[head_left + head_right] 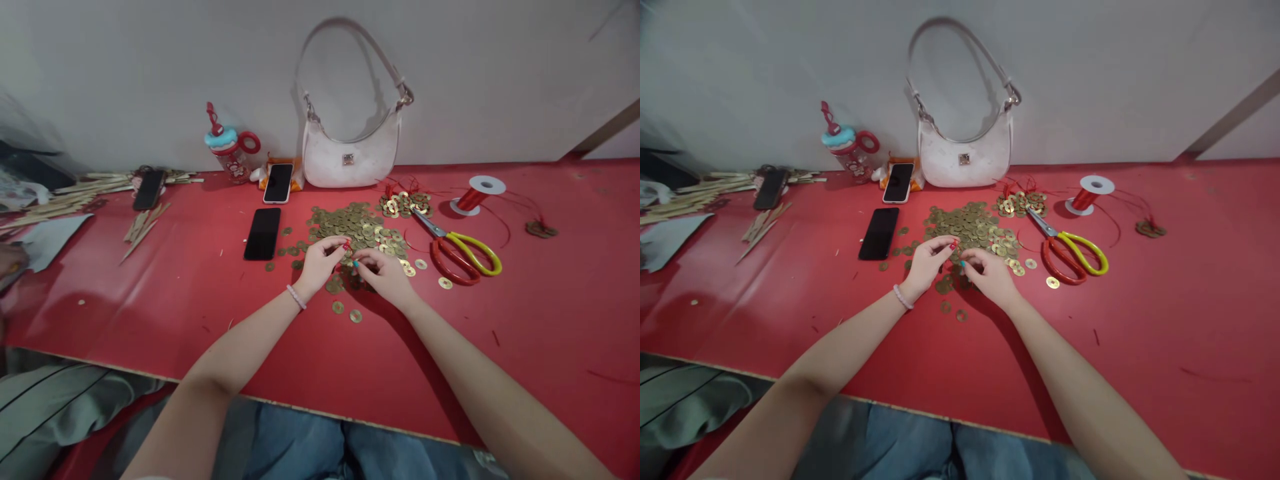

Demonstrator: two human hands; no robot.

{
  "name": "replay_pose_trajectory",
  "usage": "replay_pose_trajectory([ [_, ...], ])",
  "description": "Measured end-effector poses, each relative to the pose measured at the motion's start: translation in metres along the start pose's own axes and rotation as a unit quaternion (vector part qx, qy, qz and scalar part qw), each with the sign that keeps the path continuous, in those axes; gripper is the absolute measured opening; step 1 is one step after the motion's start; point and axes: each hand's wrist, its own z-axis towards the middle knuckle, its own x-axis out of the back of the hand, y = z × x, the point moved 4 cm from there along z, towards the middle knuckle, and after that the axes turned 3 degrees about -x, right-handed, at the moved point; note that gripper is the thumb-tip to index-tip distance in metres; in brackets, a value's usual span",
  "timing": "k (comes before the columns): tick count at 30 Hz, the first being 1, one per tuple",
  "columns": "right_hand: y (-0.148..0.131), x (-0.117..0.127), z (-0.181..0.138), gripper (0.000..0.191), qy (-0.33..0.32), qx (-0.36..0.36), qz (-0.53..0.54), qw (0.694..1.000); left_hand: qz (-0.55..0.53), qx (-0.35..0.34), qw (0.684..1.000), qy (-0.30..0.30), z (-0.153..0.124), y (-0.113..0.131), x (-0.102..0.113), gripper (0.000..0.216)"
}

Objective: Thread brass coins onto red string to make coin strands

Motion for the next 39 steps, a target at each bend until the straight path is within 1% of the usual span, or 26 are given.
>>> replay_pose_trajectory([
  [6,0.001,0.003,0.000,0.014,0.020,0.023,-0.036,0.999,0.005,0.015,1.000,0.016,0.001,-0.004,0.002,0.018],
  [14,0.008,0.006,0.002,0.014,0.053,0.012,-0.035,0.998,-0.039,0.024,0.999,0.021,0.002,-0.009,0.003,0.020],
  [21,0.007,0.006,0.001,0.014,0.052,0.024,-0.050,0.997,-0.065,0.042,0.997,0.028,0.002,-0.009,0.003,0.019],
  [26,0.003,0.005,-0.001,0.013,0.049,0.040,-0.083,0.995,-0.070,0.044,0.996,0.025,0.003,-0.010,0.002,0.020],
  [32,-0.004,0.002,-0.003,0.015,0.041,0.075,-0.136,0.987,-0.066,0.042,0.996,0.046,0.003,-0.011,0.003,0.019],
  [36,-0.004,0.000,-0.004,0.016,0.036,0.088,-0.154,0.983,-0.061,0.037,0.997,0.036,0.003,-0.010,0.003,0.019],
  [39,-0.005,0.005,-0.004,0.020,0.083,0.123,-0.164,0.975,-0.038,0.035,0.999,0.001,0.002,-0.007,0.000,0.021],
])
